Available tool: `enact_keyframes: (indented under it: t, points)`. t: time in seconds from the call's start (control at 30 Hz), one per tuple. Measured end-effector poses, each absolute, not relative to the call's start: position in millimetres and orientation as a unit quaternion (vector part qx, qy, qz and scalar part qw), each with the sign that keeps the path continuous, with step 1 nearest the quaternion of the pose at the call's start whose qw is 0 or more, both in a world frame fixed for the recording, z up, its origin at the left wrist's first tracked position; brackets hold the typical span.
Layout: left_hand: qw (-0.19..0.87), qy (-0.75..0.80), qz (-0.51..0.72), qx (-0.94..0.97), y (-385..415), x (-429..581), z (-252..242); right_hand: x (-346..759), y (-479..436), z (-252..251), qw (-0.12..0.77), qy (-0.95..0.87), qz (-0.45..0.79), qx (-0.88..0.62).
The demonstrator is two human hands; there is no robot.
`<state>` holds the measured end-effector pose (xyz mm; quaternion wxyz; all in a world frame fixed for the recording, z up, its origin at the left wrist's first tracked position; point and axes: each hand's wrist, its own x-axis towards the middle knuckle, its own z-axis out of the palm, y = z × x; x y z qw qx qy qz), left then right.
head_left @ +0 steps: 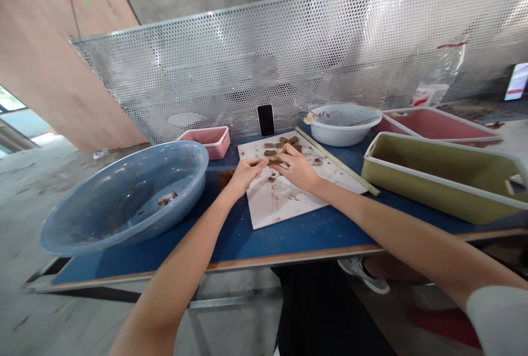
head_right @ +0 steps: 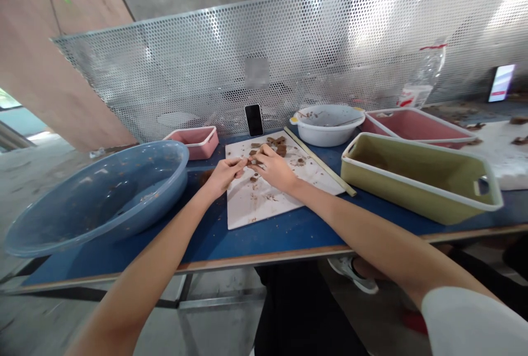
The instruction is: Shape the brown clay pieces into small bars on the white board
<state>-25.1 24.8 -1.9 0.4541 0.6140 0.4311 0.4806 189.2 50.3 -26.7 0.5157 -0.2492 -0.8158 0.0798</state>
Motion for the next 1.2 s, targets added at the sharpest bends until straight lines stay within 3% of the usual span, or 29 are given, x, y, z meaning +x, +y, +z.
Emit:
enact_keyframes:
  t: [0.47, 1.2]
  points:
    - [0.471, 0.416, 0.557, 0.543, 31, -20, -3, 194, 52, -20, 0.439, -0.833, 0.146, -0.302]
    - [0.474, 0.423, 0.555, 0.537, 31, -21, -3, 190, 52, -23, 0.499, -0.8, 0.181, -0.281]
